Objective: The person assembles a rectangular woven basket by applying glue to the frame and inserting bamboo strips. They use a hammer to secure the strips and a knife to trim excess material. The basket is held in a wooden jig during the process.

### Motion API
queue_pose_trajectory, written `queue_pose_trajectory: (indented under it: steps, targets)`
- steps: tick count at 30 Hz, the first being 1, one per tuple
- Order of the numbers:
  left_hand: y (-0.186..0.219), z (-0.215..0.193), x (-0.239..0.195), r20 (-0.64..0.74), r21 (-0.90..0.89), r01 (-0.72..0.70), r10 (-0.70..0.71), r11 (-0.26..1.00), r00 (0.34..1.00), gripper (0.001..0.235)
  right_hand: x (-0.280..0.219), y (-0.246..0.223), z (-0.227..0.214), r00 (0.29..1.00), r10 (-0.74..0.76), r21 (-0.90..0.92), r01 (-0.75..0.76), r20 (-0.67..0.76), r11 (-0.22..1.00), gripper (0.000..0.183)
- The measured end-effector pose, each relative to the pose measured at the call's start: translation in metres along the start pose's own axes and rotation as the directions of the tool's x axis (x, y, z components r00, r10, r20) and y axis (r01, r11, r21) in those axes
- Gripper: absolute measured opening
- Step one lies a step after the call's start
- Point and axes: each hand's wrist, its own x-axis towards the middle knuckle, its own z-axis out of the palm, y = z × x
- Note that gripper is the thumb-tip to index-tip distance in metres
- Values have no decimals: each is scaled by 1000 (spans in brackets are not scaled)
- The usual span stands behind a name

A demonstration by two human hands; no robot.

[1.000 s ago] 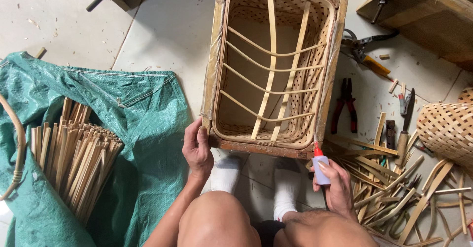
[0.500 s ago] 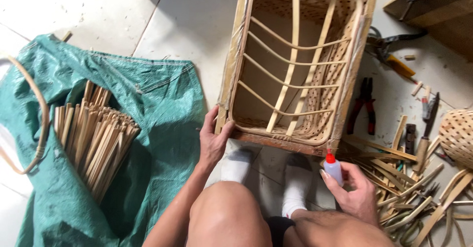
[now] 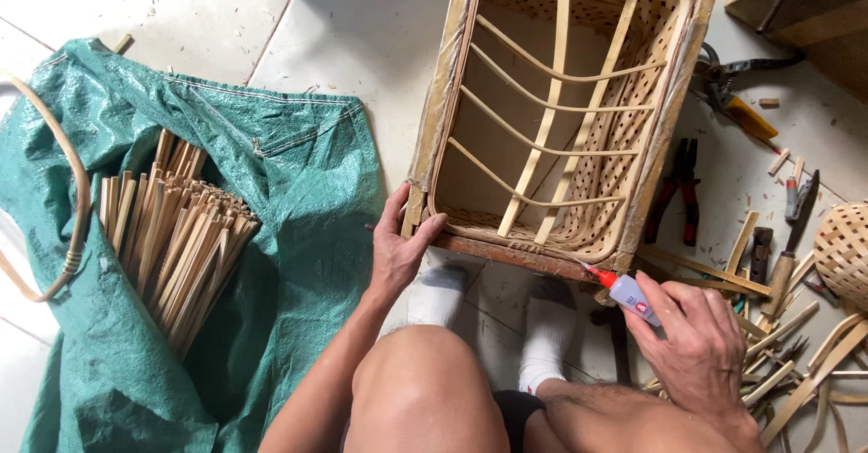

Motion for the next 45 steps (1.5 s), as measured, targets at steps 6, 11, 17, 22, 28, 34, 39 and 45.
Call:
queue_pose_trajectory:
  steps: [6,11,17,22,28,34,39,45]
  targets:
    - [-3,0,0,9,-46,-43,43,998,999,76,-2,9,4,998,-60,-30,60,-13,998,52]
    - [-7,1,1,-8,-62,-23,22,998,1000,75,2,10,1,999,-41,10,41,4,999,54]
    - [-5,-1,0,12,-64,-38,39,997,999,76,15,-9,3,995,-100,81,102,-29,991,47]
    - [-3,-1,-1,3,-4,-59,59,998,998,76,26,-16,1,986,-166,37,166,-5,985,47]
    - [-6,-1,-1,-22,79,-127,129,989,991,70,33,-20,-10,984,-175,58,176,-16,983,45]
    - [-6,4,-2,-121,162,-180,201,970,972,58,51,-35,-8,965,-263,46,263,-9,964,44]
    - [-1,4,-4,-142,188,-177,205,966,968,56,59,-39,-3,934,-355,13,355,39,935,52]
    - [2,5,-4,-141,193,-173,201,966,969,55,60,-37,-9,932,-356,9,356,70,934,54]
